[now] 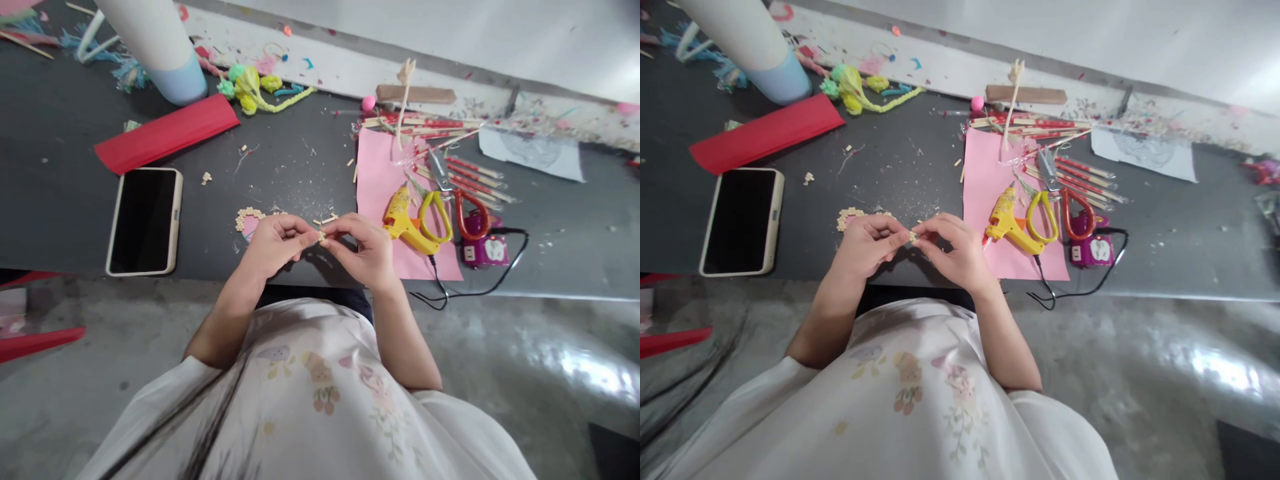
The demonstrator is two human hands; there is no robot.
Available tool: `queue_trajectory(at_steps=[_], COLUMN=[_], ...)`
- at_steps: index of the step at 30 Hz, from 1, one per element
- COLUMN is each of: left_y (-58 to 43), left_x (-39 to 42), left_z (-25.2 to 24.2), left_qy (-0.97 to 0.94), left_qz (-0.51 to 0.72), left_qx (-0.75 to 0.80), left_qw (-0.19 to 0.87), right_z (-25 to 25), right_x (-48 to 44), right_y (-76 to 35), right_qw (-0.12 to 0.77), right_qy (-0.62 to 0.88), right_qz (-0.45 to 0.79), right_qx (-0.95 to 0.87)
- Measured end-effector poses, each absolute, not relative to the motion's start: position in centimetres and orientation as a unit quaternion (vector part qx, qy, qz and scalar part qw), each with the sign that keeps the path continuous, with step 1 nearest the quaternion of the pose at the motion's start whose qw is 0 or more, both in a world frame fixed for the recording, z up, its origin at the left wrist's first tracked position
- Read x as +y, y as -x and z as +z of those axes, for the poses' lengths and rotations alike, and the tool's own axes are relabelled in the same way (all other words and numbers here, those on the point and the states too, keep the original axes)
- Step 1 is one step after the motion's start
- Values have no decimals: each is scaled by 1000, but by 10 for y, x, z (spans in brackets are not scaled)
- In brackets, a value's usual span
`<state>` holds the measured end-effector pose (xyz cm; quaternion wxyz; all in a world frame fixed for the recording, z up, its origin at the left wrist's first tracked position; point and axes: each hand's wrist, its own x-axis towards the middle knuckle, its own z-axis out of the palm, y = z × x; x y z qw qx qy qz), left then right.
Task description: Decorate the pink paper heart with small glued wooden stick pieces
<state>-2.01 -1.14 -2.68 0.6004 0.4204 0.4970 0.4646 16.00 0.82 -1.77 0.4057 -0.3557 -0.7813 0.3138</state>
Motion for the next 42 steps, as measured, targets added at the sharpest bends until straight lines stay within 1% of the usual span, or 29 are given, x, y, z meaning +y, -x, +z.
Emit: queue_trajectory(at_steps=[9,19,31,42], left_y=[21,22,22,23], left_x=[-11,-11,-10,-11], left_z=[-27,-20,-23,-34], left_qy=[-438,-438,-461,-440], left_qz=[425,402,379,400], left_qx=[508,506,509,499], left_qw=[608,624,621,631], right_z=[-19,-18,-21,-14], right_x=[9,6,3,3], right_y=[-166,-168,-171,-168], right_qw=[373,369,368,345], right_qy=[352,342,340,363], right_qz=[330,328,304,293], right_qx=[-792,-800,-811,-814])
